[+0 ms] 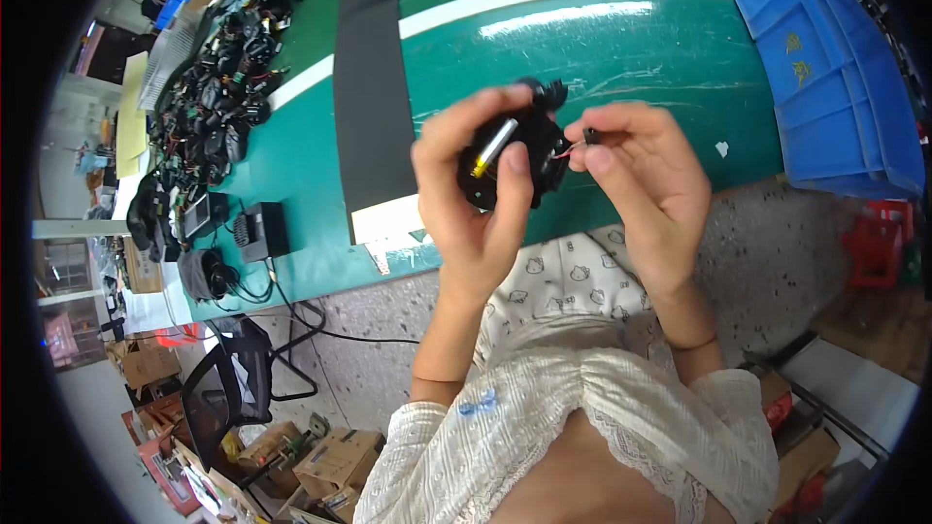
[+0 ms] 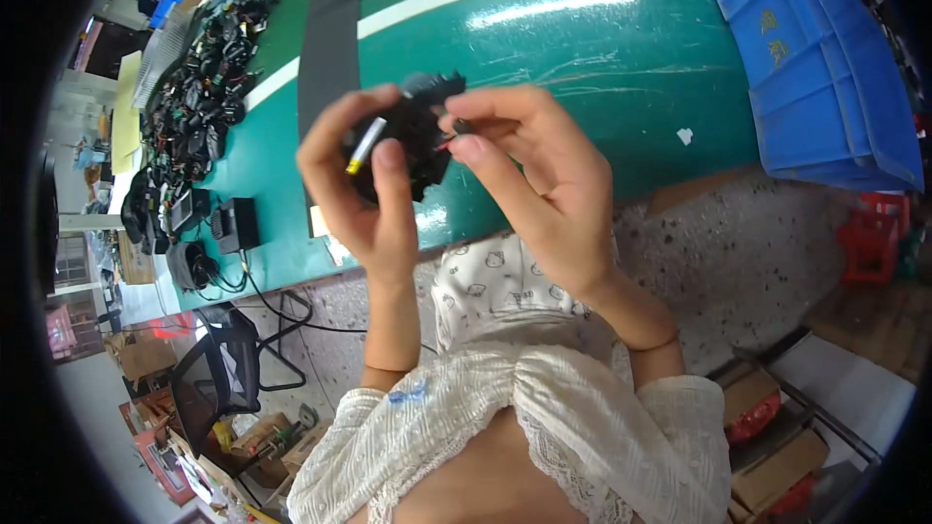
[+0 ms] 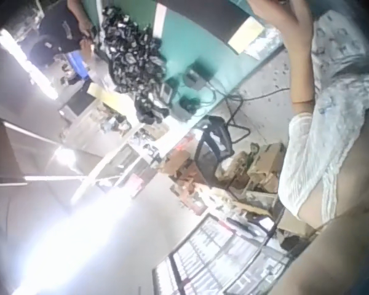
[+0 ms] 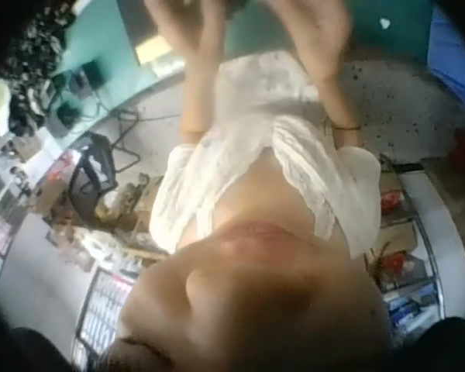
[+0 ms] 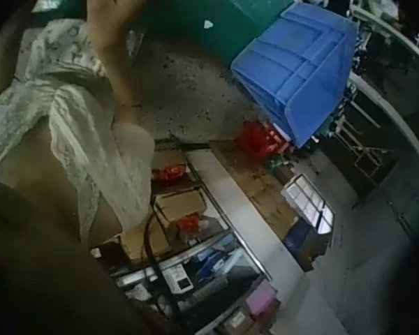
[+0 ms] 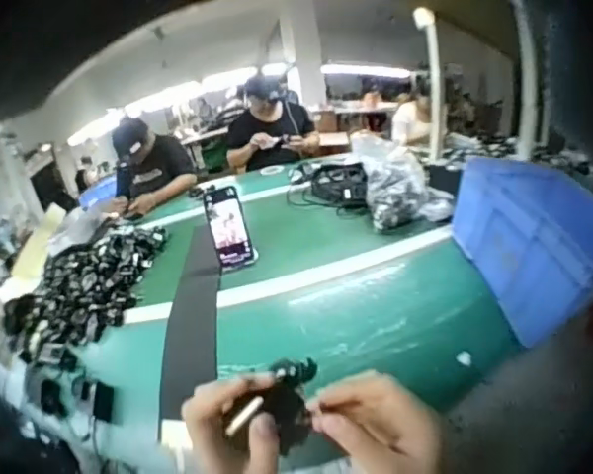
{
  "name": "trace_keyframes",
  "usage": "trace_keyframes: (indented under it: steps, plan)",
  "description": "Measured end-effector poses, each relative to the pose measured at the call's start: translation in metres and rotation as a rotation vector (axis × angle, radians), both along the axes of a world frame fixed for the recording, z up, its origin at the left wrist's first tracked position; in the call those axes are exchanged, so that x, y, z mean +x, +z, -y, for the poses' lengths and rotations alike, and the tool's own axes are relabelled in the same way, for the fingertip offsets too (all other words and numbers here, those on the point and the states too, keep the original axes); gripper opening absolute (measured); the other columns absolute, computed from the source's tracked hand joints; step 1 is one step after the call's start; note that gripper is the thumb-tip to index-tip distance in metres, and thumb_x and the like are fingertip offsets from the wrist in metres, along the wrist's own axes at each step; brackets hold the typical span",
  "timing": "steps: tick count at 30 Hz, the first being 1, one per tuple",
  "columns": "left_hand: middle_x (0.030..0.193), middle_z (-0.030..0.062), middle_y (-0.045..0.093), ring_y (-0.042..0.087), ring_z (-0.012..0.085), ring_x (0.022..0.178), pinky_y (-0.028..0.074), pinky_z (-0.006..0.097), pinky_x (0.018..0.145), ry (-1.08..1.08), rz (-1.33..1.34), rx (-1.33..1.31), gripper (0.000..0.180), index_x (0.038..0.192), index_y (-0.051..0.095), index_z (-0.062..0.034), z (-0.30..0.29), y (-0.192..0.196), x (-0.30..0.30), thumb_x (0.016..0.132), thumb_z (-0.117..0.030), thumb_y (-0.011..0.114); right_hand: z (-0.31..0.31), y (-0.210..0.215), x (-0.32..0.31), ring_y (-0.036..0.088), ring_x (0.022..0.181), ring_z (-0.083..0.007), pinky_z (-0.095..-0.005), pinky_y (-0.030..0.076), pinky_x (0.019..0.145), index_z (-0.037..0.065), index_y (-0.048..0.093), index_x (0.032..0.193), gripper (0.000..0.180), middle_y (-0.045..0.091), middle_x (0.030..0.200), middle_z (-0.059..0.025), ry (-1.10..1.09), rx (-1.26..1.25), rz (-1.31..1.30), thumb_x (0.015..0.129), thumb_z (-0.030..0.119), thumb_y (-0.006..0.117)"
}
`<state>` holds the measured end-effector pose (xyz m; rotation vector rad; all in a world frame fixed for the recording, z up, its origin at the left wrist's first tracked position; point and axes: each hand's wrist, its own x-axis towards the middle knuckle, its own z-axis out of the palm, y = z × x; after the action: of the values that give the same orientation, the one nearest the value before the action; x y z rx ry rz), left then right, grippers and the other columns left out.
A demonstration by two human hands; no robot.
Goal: The person assembles small electronic devices, likely computer mice, at a workbench. They insert batteries into the device casing, connect internal wires, and place the assembled units into a blue bin. The person handles multiple units sequentially, performing the same assembly steps for each.
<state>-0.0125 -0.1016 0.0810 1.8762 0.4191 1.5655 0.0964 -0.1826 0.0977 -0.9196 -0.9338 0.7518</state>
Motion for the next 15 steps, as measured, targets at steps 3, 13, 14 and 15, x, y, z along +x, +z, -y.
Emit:
trace_keyframes:
  steps: [3,13,14,15]
  plan:
    - [0.116,0.0204,0.047,0.048,0.0267,0.106,0.038,0.036,0.094,-0.002,-0.050,0.026,0.047,0.118,0.038,0.0029,-0.001,0.003,-0.001,0.074,0.007,0.053,-0.002,0.003,0.005,0.056,0.093,-0.0126,-0.0234,0.045,0.081,-0.007,0.048,0.108,0.025,0.057,0.099,-0.0119,0.019,0.047,0.042,0.085,-0.002,0.053]
    - [0.122,0.0227,0.042,0.044,0.0280,0.112,0.035,0.036,0.096,-0.157,-0.088,-0.071,0.053,0.123,0.030,0.0040,-0.003,0.011,0.010,0.073,0.010,0.046,-0.016,0.022,0.025,0.054,0.081,-0.0115,-0.0216,0.044,0.072,-0.007,0.051,0.105,0.022,0.056,0.093,-0.0104,-0.040,0.002,0.330,0.084,-0.001,0.052]
    - [0.123,0.0230,0.042,0.044,0.0279,0.113,0.035,0.036,0.096,-0.157,-0.071,-0.057,0.052,0.124,0.030,0.0031,-0.003,0.010,0.012,0.075,0.007,0.045,-0.019,0.022,0.028,0.054,0.082,-0.0113,-0.0213,0.044,0.072,-0.007,0.052,0.105,0.022,0.056,0.093,-0.0100,-0.047,0.001,0.396,0.084,-0.002,0.052]
    - [0.124,0.0234,0.041,0.043,0.0278,0.114,0.035,0.036,0.096,-0.154,-0.052,-0.044,0.051,0.125,0.029,0.0022,-0.003,0.007,0.015,0.077,0.003,0.045,-0.019,0.024,0.031,0.054,0.082,-0.0112,-0.0212,0.044,0.073,-0.007,0.052,0.105,0.022,0.056,0.092,-0.0098,-0.044,-0.012,0.444,0.084,-0.002,0.052]
